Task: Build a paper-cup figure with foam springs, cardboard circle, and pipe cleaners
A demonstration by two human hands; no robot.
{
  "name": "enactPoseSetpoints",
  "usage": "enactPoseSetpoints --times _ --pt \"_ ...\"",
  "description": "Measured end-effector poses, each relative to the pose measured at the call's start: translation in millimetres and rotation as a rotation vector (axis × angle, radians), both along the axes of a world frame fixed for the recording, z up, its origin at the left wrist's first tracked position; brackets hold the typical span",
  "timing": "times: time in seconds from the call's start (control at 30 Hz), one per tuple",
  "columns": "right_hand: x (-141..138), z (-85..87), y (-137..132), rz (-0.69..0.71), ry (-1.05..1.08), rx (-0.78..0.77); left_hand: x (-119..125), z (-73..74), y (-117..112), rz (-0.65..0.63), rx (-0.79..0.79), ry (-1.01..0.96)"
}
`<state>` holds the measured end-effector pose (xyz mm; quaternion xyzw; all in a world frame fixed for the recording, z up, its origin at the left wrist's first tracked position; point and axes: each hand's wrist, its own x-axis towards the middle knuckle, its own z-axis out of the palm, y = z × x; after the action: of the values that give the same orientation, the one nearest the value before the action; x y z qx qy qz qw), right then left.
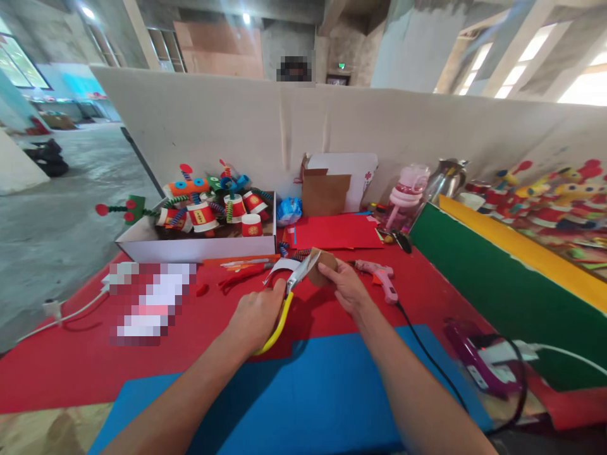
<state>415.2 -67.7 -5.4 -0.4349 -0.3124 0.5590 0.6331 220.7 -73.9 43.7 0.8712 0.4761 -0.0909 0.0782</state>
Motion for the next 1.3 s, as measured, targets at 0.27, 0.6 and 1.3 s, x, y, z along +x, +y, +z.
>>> enactPoseSetpoints --times 0.27,0.6,1.3 --pt "2.4 0.9 -0.9 -0.019 -0.111 -0.002 -0.3 -3.5 2.0 -0.021 0.057 0.032" --pt "0.2 1.2 -2.8 0.03 -0.137 0.007 0.6 0.3 0.3 -0.006 0.08 0.008" --pt "7.9 4.1 -3.0 0.104 -0.16 0.029 1.7 0.2 -2.6 -0.011 0.052 0.021"
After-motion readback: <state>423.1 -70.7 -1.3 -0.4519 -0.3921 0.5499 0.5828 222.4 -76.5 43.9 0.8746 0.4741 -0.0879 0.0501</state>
